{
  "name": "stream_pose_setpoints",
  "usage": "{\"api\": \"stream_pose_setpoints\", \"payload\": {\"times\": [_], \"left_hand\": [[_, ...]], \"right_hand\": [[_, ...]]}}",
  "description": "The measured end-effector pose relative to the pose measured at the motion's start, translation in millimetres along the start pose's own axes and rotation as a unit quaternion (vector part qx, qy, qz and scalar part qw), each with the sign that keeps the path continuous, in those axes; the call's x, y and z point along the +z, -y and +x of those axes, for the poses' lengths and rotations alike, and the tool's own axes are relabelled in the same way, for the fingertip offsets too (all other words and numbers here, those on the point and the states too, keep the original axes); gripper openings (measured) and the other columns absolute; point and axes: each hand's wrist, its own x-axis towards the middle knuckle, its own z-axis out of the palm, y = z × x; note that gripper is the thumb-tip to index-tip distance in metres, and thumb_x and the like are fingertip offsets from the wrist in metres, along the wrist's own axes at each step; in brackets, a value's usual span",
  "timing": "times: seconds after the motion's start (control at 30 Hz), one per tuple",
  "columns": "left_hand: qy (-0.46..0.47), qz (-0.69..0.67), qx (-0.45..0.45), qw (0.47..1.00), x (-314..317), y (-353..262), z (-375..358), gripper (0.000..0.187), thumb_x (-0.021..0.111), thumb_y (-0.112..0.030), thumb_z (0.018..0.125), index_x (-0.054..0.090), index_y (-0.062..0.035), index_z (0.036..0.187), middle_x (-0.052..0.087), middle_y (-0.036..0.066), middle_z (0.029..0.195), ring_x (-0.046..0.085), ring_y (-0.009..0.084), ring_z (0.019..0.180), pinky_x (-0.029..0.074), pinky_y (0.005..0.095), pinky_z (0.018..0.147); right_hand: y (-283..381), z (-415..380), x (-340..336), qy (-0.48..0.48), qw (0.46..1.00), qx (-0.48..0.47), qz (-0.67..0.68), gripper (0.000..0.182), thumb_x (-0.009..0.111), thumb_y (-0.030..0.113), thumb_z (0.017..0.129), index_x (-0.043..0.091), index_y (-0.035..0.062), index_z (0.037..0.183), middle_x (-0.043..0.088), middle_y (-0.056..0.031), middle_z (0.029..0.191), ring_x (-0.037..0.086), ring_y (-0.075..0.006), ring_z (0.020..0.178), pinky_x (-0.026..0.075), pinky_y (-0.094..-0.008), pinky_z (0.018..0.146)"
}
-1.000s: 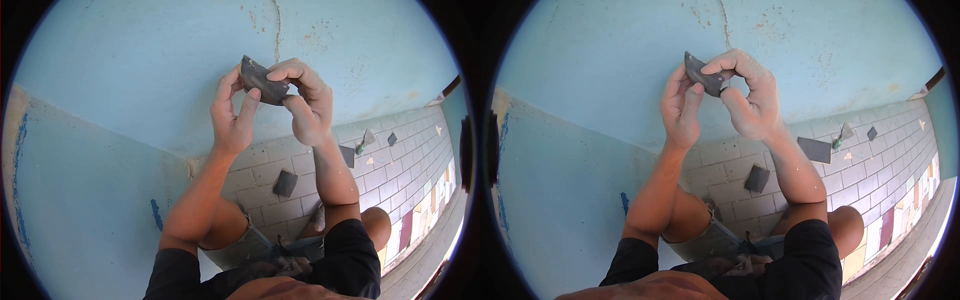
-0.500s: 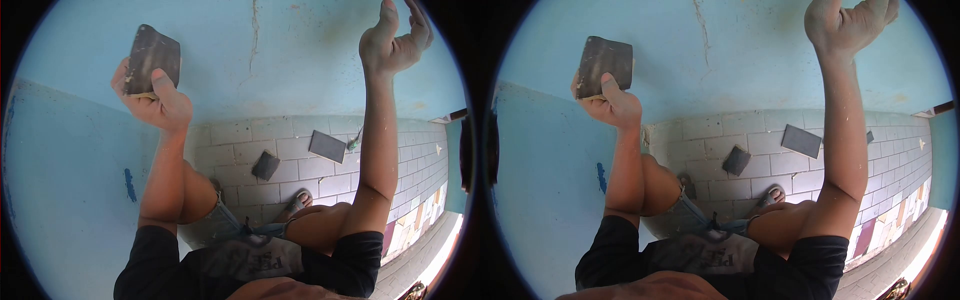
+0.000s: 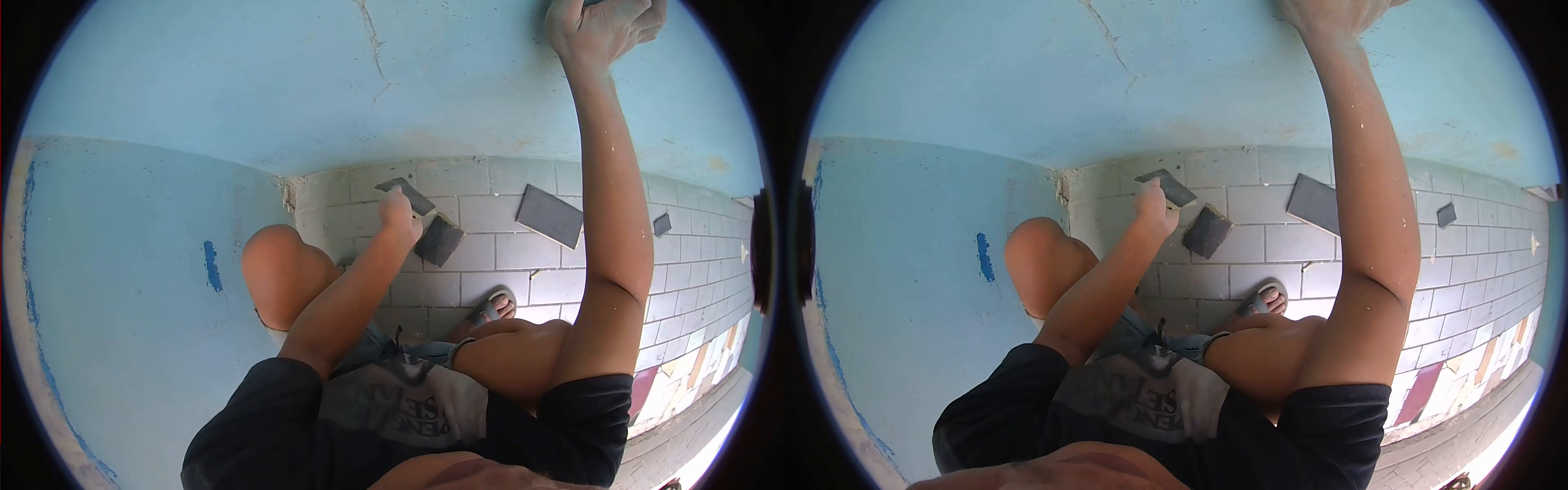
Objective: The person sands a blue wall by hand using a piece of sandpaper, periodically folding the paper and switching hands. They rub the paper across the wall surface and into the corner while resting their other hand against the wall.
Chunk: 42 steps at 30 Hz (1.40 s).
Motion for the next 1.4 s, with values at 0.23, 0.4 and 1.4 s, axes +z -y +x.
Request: {"api": "stream_pose_setpoints", "payload": {"times": [0.23,0.4,1.4], "left_hand": [[0.158,-0.156,-0.056,0.973,115.9,-78.9,-36.4,0.048,0.032,-0.033,0.107,0.043,-0.0092,0.147,0.042,0.006,0.155,0.045,0.022,0.136,0.03,0.0422,0.12],[0.038,-0.24,0.013,0.97,188.6,-51.4,-58.8,0.056,0.03,-0.042,0.106,0.04,-0.0085,0.15,0.042,0.008,0.155,0.044,0.0269,0.141,0.037,0.0491,0.117],[0.301,-0.299,-0.073,0.903,118.7,-102.4,-105.4,0.093,0.021,-0.081,0.093,0.025,-0.0184,0.161,0.023,0.002,0.167,0.021,0.027,0.151,0.012,0.0541,0.123]], "right_hand": [[-5.5,-1.8,6.7,-0.047,0.998,-0.039,-0.018,0.062,0.055,0.031,0.095,0.039,0.0023,0.147,0.031,-0.0287,0.154,0.029,-0.0434,0.144,0.022,-0.0592,0.116],[-10.6,-0.1,12.4,-0.076,0.995,-0.066,-0.02,0.062,0.055,0.031,0.094,0.041,0.0023,0.147,0.032,-0.0288,0.154,0.029,-0.0431,0.144,0.022,-0.0588,0.116],[-4.4,-2.3,7.8,-0.069,0.996,-0.04,-0.031,0.06,0.057,0.028,0.09,0.045,0.0015,0.143,0.036,-0.0302,0.15,0.033,-0.0426,0.141,0.024,-0.0588,0.114]]}}
